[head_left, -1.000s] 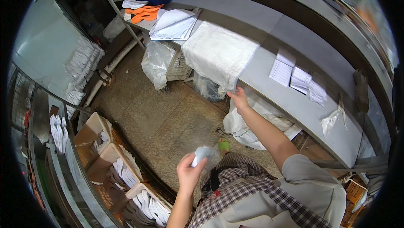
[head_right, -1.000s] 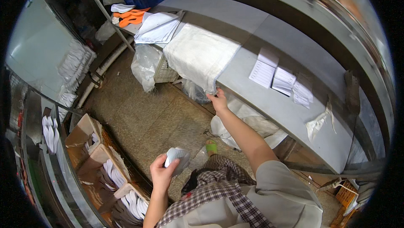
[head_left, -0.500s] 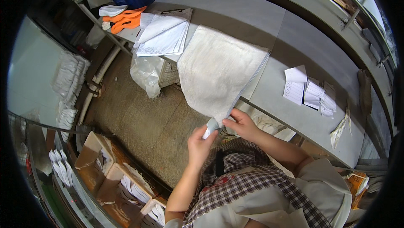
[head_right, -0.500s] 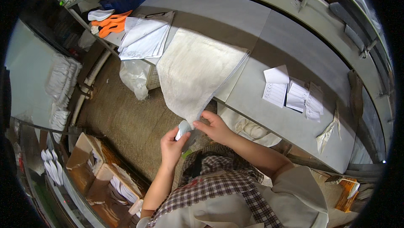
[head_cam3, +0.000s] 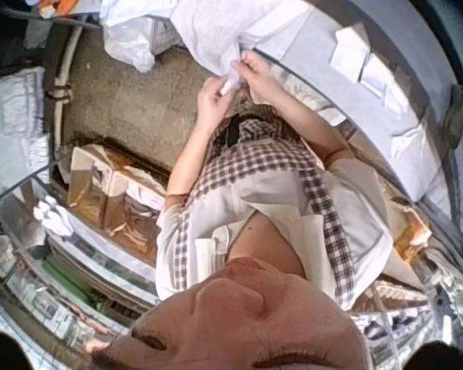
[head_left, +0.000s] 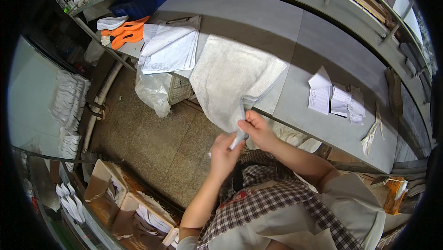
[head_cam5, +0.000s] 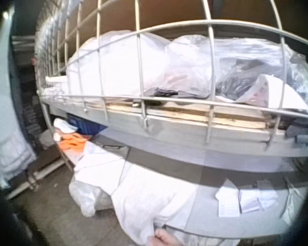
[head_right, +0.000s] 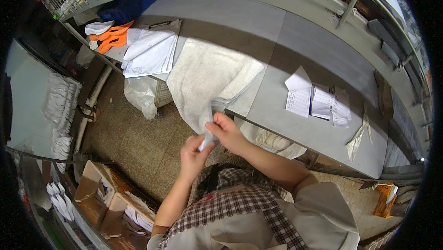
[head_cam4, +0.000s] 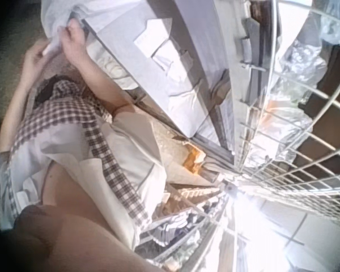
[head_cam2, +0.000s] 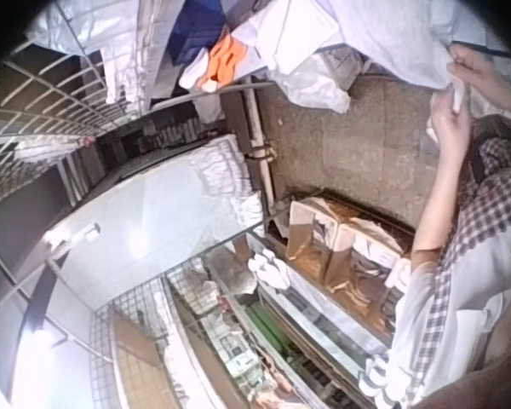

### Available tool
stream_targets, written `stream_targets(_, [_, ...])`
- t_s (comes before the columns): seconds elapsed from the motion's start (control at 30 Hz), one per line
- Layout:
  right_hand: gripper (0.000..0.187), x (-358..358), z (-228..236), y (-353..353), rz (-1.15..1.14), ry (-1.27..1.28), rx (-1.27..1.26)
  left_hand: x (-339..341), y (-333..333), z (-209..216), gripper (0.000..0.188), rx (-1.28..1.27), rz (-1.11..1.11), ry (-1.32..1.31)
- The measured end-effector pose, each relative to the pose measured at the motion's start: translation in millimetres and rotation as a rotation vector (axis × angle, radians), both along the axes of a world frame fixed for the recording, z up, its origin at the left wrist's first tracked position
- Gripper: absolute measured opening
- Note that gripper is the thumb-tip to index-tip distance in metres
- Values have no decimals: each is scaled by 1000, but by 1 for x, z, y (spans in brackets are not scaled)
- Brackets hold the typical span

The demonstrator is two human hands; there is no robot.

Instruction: The person picks up white slippers from a metal shelf, stacks them, and places them into a yellow crate. They repeat this process, gathering slippers from different locations on the shelf and organizing them into the crate.

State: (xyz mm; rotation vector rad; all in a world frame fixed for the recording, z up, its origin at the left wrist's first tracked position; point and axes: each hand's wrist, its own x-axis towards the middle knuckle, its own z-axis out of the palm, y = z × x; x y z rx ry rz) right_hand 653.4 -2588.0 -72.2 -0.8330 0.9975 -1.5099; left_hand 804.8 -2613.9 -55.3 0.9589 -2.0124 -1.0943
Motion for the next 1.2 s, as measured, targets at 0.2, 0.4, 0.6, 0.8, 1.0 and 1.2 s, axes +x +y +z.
stream_targets(0.2, [14, -6, 1, 3, 108, 105, -25, -4, -7, 6, 27, 208, 18, 154])
stream_targets(0.4, [17, -8, -1, -5, 83, 130, -35, -7, -7, 9, 24, -16, 4, 42])
stream_targets(0.6, [16, -12, 9, 1, 178, 167, -52, -7, -10, 9, 22, 326, 19, 182])
stream_targets(0.8, [18, -13, 10, -2, 140, 263, -126, -8, -12, 10, 21, 94, 12, 96])
stream_targets(1.0, [16, -14, 12, -4, 138, -5, -59, -11, -10, 8, 22, 202, 40, 199])
stream_targets(1.2, [14, -14, 4, -7, 125, 119, -72, -5, -13, 16, 20, 87, 6, 113])
